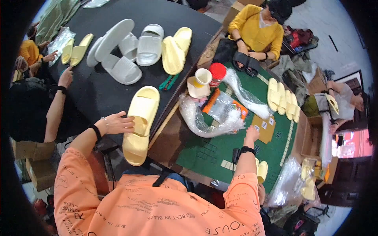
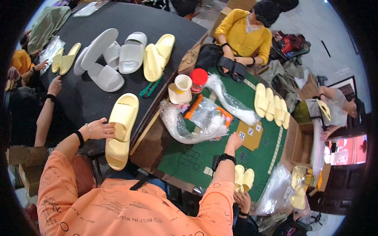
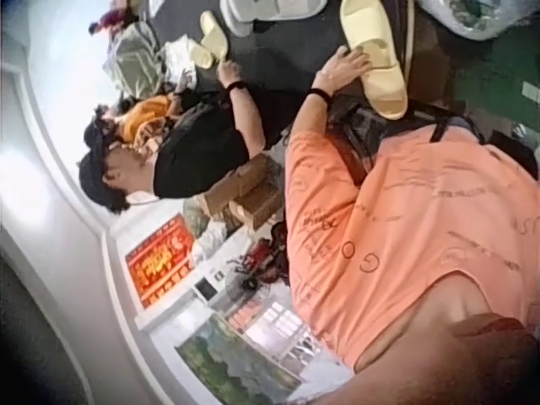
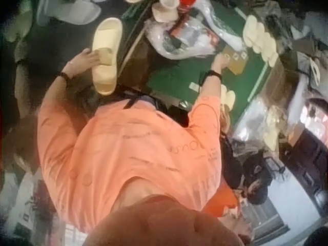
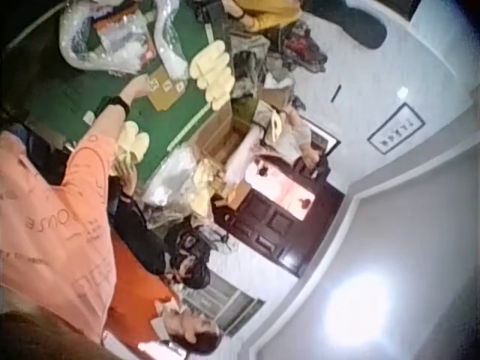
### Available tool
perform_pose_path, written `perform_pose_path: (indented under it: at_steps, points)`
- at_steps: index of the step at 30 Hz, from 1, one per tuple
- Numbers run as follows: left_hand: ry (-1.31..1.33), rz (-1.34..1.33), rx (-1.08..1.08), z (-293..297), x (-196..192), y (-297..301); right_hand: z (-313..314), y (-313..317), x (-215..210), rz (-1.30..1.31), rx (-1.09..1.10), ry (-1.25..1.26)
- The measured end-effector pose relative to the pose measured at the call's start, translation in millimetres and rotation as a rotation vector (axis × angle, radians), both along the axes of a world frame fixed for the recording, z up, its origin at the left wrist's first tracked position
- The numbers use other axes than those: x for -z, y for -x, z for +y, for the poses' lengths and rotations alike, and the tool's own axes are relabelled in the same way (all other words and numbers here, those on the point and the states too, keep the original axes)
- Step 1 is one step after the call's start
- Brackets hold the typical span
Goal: The recorder and coworkers are assembling and inspecting foam sandal components at various worktables.
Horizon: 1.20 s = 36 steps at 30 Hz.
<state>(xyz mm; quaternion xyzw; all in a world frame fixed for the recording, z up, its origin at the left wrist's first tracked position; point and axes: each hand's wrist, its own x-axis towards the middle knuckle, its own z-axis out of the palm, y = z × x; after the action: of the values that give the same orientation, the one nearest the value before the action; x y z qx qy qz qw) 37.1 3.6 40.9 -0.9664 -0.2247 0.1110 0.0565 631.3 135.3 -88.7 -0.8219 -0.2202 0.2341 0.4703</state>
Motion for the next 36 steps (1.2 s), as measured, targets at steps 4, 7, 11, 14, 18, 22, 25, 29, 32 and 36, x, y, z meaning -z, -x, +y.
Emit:
perform_pose_path:
  at_steps: [4, 7, 11, 14, 18, 22, 25, 29, 32, 36]
  points:
    - [0.101, -0.137, -0.152, -19.9, -9.7, -2.2, 9.6, -20.2, -50.0, 0.029, 0.187, -0.021]
    - [0.102, -0.298, -0.177, -10.1, -11.0, -16.5, -4.5, -101.3, -65.2, 0.294, 0.254, -0.316]
    - [0.117, -0.393, -0.306, -29.1, -7.7, -21.8, -6.8, -77.5, -119.5, 0.342, 0.03, -0.391]
    - [0.083, -0.399, -0.324, -36.5, -6.7, -20.9, -17.1, -42.0, -154.4, 0.078, -0.36, -0.381]
    - [0.085, -0.411, -0.331, -35.3, -2.2, -24.5, -42.1, -30.6, -182.5, -0.521, -0.459, -0.323]
    - [0.068, -0.411, -0.302, -38.2, 1.6, -15.4, -53.4, 11.1, -238.9, -0.794, -0.249, -0.471]
    - [0.09, -0.44, -0.326, -35.6, 1.9, -15.0, -58.3, 36.6, -288.3, -0.607, 0.007, -0.942]
    - [0.1, -0.412, -0.348, -41.8, -0.3, -12.2, -86.9, 122.2, -337.2, -0.348, -0.113, -1.142]
    - [0.151, -0.404, -0.335, -43.2, -1.0, -17.0, -103.6, 221.8, -287.0, -0.072, -0.8, -0.665]
    - [0.151, -0.377, -0.326, -52.6, -1.7, -21.3, -96.0, 330.0, -186.2, -0.43, -1.348, -0.204]
